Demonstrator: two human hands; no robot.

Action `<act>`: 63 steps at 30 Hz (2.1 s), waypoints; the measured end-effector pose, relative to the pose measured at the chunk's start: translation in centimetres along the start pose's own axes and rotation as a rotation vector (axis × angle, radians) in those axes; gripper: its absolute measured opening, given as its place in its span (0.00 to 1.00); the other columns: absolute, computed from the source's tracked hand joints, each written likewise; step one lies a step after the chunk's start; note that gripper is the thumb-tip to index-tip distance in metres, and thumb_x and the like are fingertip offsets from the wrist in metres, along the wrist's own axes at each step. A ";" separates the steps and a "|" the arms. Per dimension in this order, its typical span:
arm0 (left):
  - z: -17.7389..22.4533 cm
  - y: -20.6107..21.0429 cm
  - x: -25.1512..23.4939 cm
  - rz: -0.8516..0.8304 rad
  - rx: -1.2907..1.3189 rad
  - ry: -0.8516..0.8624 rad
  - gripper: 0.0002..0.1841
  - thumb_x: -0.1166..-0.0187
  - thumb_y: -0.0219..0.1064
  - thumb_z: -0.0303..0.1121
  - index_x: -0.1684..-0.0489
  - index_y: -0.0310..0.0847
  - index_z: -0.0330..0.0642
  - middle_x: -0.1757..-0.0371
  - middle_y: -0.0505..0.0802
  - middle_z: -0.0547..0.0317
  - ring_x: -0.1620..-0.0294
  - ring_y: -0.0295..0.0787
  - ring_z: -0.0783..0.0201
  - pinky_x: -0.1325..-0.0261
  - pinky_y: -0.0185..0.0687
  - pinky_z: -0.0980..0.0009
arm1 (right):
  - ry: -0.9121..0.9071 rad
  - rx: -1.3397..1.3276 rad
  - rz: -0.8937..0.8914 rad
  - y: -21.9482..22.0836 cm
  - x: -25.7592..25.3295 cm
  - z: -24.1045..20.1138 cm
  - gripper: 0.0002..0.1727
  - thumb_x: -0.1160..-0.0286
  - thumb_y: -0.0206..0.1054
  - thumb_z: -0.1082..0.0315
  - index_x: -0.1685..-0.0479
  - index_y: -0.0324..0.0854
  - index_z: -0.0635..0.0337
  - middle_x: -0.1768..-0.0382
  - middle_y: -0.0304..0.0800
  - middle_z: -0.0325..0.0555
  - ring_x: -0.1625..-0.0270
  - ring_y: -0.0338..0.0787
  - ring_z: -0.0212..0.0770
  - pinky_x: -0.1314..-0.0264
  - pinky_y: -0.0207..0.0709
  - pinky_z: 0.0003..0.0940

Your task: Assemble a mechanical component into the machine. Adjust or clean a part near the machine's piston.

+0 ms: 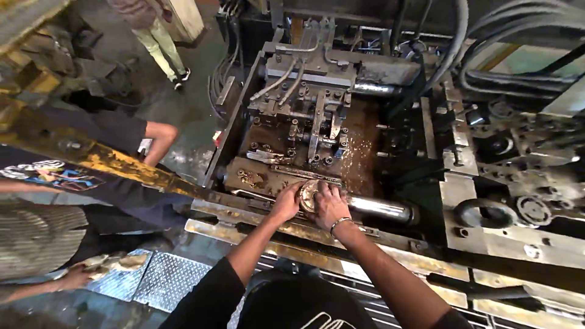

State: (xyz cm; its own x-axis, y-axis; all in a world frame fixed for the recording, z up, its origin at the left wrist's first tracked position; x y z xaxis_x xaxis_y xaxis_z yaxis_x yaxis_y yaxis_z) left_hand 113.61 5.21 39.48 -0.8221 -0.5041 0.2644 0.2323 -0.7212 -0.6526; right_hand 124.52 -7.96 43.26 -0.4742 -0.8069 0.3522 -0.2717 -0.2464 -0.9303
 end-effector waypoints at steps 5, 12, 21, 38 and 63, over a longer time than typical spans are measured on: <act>0.1 -0.5 0.6 -0.042 -0.005 -0.079 0.25 0.14 0.63 0.35 0.17 0.73 0.50 0.25 0.86 0.50 0.21 0.80 0.49 0.17 0.73 0.45 | 0.150 -0.125 0.038 0.6 -1.1 -1.1 0.64 0.63 0.86 0.35 0.16 0.64 0.55 0.10 0.56 0.59 0.12 0.58 0.69 0.25 0.69 0.70; -0.1 -0.5 0.4 0.085 0.116 -0.170 0.22 0.15 0.61 0.33 0.22 0.77 0.49 0.30 0.89 0.53 0.24 0.81 0.52 0.19 0.74 0.47 | 0.209 -0.130 -0.092 -0.1 -3.4 -1.3 0.77 0.80 0.89 0.35 0.08 0.54 0.36 0.13 0.54 0.66 0.18 0.63 0.74 0.40 0.77 0.73; 2.0 -2.9 2.0 0.094 0.344 0.080 0.42 0.28 0.75 0.58 0.14 0.70 0.49 0.19 0.81 0.54 0.18 0.76 0.58 0.16 0.74 0.51 | 0.210 -1.783 0.099 2.5 -0.4 3.6 0.54 0.56 0.86 0.53 0.16 0.67 0.49 0.32 0.86 0.48 0.35 0.88 0.43 0.37 0.86 0.44; 4.4 -1.6 0.3 -0.209 0.977 0.011 0.52 0.46 0.81 0.32 0.09 0.60 0.54 0.23 0.84 0.53 0.28 0.85 0.57 0.28 0.85 0.53 | 0.283 -2.535 -0.071 3.0 4.0 3.4 0.36 0.22 0.69 0.54 0.17 0.62 0.60 0.31 0.81 0.70 0.33 0.85 0.70 0.35 0.83 0.74; 4.5 -3.3 2.7 -0.176 1.120 -0.096 0.53 0.47 0.77 0.25 0.09 0.58 0.57 0.22 0.82 0.53 0.29 0.84 0.56 0.32 0.85 0.54 | 0.118 -1.317 -0.092 3.6 8.3 7.3 0.61 0.61 0.85 0.54 0.10 0.59 0.27 0.23 0.77 0.42 0.28 0.83 0.41 0.29 0.82 0.47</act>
State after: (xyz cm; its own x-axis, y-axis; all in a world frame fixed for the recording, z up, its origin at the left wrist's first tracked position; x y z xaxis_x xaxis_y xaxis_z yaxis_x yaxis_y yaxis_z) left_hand 112.90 4.11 45.55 -0.8572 -0.3530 0.3748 0.4909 -0.7801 0.3879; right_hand 125.67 -19.44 42.07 -0.4617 -0.7476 0.4774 -0.8789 0.4584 -0.1322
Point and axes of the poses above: each hand's wrist, its own x-axis away from the middle knuckle, its own y-axis out of the palm, z = x × y, the point moved 2 cm from there along -x, towards the middle knuckle
